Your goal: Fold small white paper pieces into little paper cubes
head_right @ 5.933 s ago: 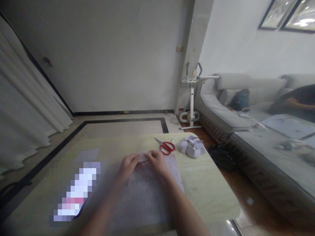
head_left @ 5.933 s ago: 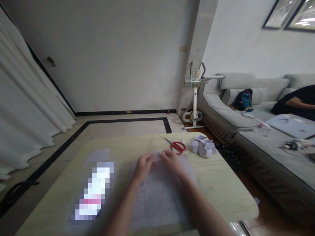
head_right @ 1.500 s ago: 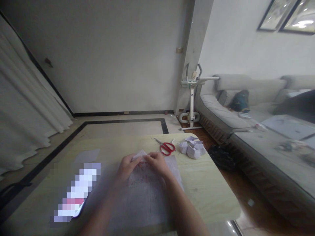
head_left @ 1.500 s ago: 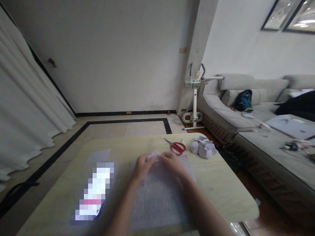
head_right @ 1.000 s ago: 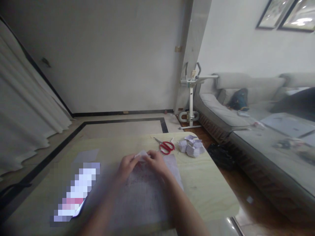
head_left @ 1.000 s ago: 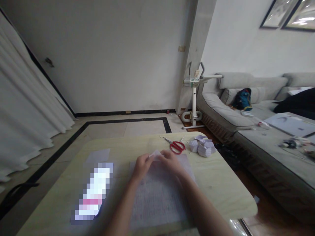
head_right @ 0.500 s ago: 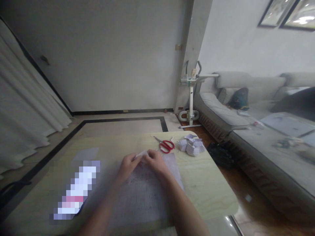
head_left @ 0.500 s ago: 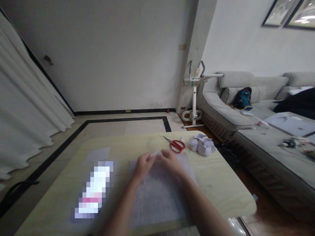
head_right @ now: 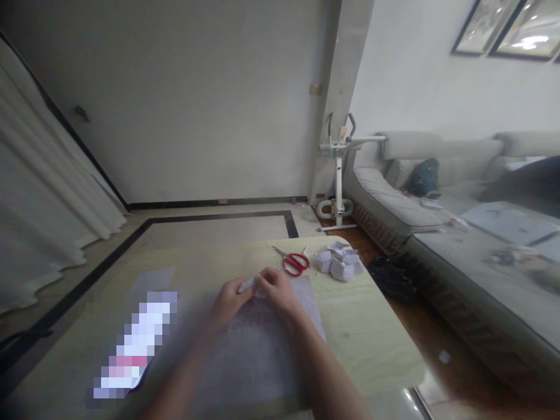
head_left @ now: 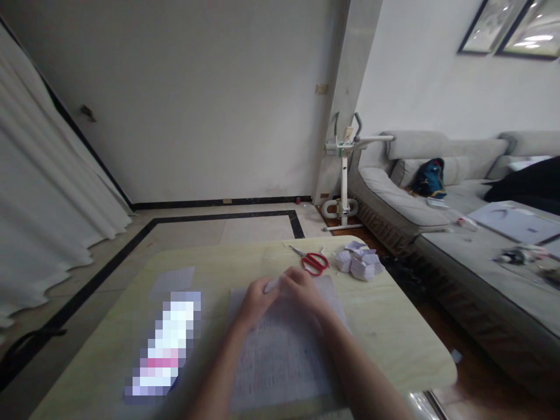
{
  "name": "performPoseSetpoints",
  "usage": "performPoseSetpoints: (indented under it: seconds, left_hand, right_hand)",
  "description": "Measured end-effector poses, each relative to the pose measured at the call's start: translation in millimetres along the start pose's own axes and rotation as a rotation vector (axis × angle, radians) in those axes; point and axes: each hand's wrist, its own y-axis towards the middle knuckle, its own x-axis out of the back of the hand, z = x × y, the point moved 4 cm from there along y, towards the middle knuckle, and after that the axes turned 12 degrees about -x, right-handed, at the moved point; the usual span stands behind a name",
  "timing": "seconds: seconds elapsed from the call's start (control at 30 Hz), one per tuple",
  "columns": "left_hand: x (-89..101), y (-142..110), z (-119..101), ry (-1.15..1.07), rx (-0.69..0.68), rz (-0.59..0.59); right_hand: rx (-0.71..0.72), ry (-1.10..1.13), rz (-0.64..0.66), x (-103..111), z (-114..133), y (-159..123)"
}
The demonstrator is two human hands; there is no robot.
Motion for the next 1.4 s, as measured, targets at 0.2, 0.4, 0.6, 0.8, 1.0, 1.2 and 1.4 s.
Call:
performPoseSetpoints:
  seconds: [0.2,0.4,0.6,0.8,1.0,1.2,1.4]
  left_hand:
    - [0.4,-0.5,0.0,-0.035,0.036,-0.026]
    - [1.3,1.1,4.1,-0.042,0.054,-0.05]
    - [0.2,-0.5,1.7,-0.048,0.04,-0.02]
    - [-1.4,-1.0,-2.1,-0.051,0.06,-0.027]
    - [1.2,-1.5,-3.5,-0.06,0.034,-0.076]
    - [3.4,-0.6,-4.0,0.006,0.034,-0.1]
    - [4.9,0.2,-4.5,0.022,0.01,-0.132]
  right_hand:
    - [0.034,0.014,-0.01,1.4,4.5,-1.6]
    - [0.02,0.058,-0.03,2.4,5.5,-1.2]
    - [-0.007,0.128,-0.026,1.5,4.6,-1.2]
    - [0.001,0.099,-0.002,1.3,3.7,-0.4]
    - [-0.007,0.121,-0.018,3.8,5.9,-0.1]
    - [-0.052,0.122,-0.053,4.5,-1.2,2.2]
    - [-0.007,0.077,-0.077,3.9,0.9,2.0]
